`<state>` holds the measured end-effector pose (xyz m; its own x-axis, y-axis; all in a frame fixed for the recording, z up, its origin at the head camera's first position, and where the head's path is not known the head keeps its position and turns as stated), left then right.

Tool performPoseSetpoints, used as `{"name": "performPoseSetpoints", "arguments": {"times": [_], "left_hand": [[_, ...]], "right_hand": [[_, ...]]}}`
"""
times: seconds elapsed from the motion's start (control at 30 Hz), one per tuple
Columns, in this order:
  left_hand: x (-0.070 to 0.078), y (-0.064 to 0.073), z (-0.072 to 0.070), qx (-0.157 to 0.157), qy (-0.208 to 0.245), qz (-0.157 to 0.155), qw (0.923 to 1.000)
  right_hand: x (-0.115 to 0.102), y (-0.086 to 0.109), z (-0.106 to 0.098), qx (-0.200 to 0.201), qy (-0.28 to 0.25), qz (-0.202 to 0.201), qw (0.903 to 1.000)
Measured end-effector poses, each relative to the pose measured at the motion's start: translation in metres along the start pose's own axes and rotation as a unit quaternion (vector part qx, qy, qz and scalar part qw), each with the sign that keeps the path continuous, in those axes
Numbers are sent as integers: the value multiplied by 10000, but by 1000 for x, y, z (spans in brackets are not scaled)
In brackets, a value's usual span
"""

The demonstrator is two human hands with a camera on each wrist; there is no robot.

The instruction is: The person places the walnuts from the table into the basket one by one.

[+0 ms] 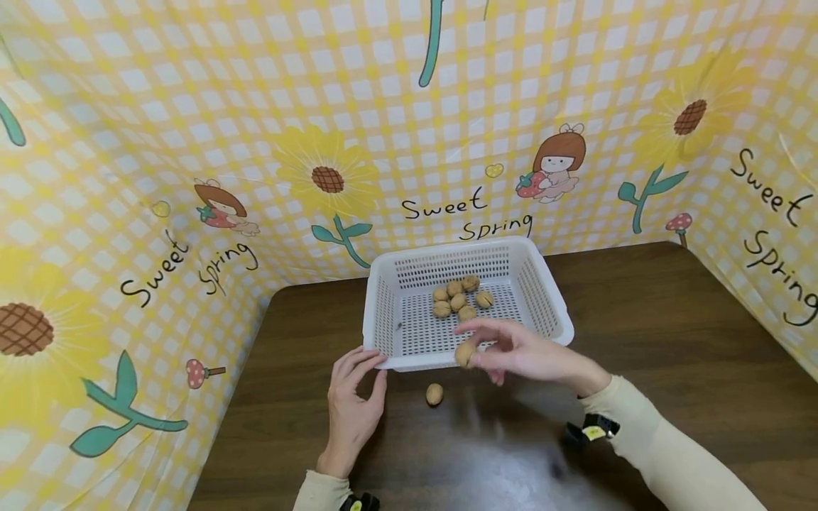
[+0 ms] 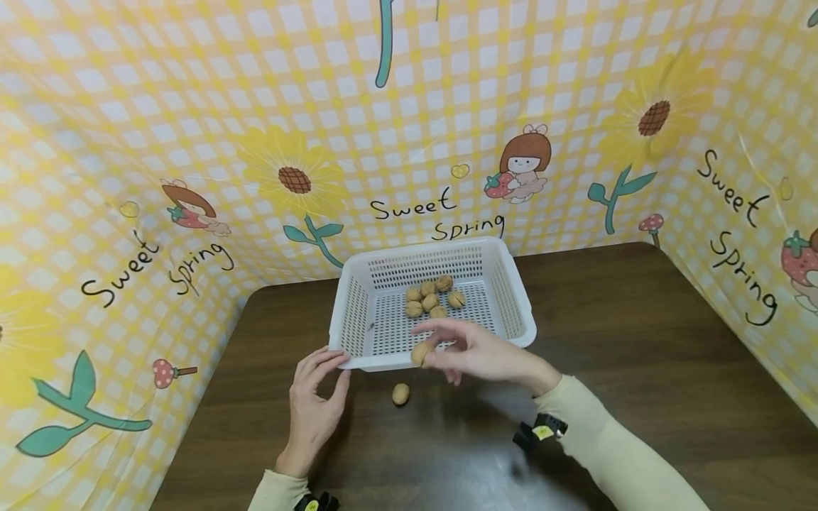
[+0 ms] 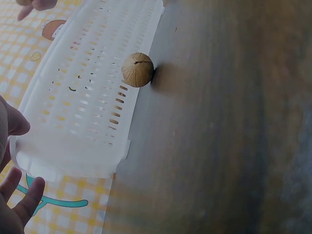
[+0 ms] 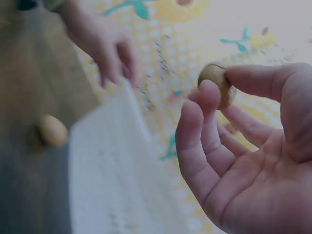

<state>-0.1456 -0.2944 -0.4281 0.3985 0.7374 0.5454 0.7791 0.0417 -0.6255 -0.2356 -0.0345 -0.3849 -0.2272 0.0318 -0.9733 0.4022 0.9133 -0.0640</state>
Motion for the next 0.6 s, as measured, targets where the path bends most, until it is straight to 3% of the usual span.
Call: {"name": "performPoseSetpoints", "arguments": {"times": [0.27,0.6], "left_hand": [[-1,0,1,-78,15,-124,9999],[-1,0,0,-2,-9,-90,10000]], "right_hand": [[-4,4,-73,1110,162,748,9909],[-6,-20,-123,1447,729,1019,9815]]}}
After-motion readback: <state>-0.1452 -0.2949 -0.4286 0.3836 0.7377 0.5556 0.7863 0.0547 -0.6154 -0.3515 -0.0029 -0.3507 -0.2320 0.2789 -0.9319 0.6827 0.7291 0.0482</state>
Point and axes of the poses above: each hand's wrist, its own y-axis away from the middle knuckle, its own z-axis out of the palm, x = y × z, the point moved 8 cm from there along -y, towards the middle knuckle, and after that the axes turned 10 degrees about -x, right-handed, at the moved point
